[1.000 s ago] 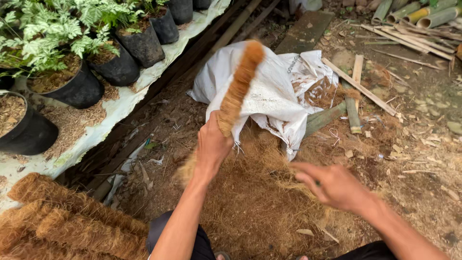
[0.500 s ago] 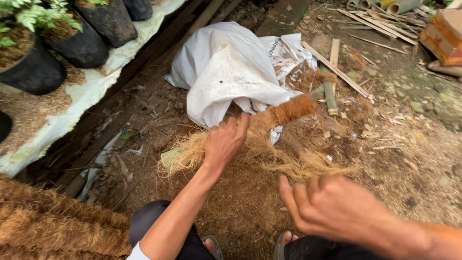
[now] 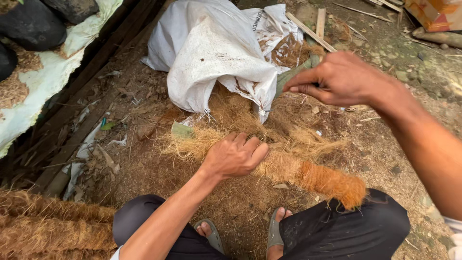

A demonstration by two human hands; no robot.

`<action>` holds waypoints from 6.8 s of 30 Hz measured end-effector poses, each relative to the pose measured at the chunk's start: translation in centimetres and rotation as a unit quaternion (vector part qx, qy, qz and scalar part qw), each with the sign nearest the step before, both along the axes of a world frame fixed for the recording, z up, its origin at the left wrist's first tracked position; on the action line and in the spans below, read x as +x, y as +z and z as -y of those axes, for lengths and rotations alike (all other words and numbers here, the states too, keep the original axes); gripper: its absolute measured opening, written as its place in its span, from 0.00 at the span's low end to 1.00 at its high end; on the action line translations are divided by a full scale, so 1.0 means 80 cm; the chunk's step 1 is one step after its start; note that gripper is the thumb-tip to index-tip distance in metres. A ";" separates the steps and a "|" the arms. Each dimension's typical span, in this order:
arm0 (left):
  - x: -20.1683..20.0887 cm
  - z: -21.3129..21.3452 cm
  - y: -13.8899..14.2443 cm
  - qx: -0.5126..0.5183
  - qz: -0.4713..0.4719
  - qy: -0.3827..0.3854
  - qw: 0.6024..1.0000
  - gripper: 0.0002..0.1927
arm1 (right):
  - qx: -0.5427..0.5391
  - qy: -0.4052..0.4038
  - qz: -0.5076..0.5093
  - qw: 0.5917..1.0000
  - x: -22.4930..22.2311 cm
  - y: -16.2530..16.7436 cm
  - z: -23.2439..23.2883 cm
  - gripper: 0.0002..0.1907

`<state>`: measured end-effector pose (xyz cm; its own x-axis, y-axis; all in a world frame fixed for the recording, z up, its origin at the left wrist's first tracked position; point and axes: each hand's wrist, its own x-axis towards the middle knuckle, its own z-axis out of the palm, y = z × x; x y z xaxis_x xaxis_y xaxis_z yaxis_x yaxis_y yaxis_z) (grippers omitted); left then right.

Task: The person sits on the ground and wraps coconut coir fiber around a bamboo stick, tightening it with a green plastic ring to form a cylindrical fiber brush. They repeatedly pull, twist and pack the fiber along the stick until the brush is fully covered, then hold up the finished brush.

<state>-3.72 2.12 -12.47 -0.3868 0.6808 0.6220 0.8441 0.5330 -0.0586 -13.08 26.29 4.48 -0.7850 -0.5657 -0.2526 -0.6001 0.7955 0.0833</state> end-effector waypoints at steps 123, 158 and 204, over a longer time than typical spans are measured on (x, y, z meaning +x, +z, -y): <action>-0.044 0.053 0.028 0.225 0.366 0.182 0.884 0.12 | -0.317 0.273 -0.017 0.908 0.076 -0.160 0.087 0.20; -0.030 0.010 -0.006 0.236 0.242 0.120 0.933 0.17 | -0.351 -0.068 0.302 0.884 0.059 -0.176 0.038 0.26; -0.045 0.042 0.065 0.362 0.476 0.150 0.787 0.16 | -0.408 -0.069 0.106 0.904 0.066 -0.172 0.050 0.24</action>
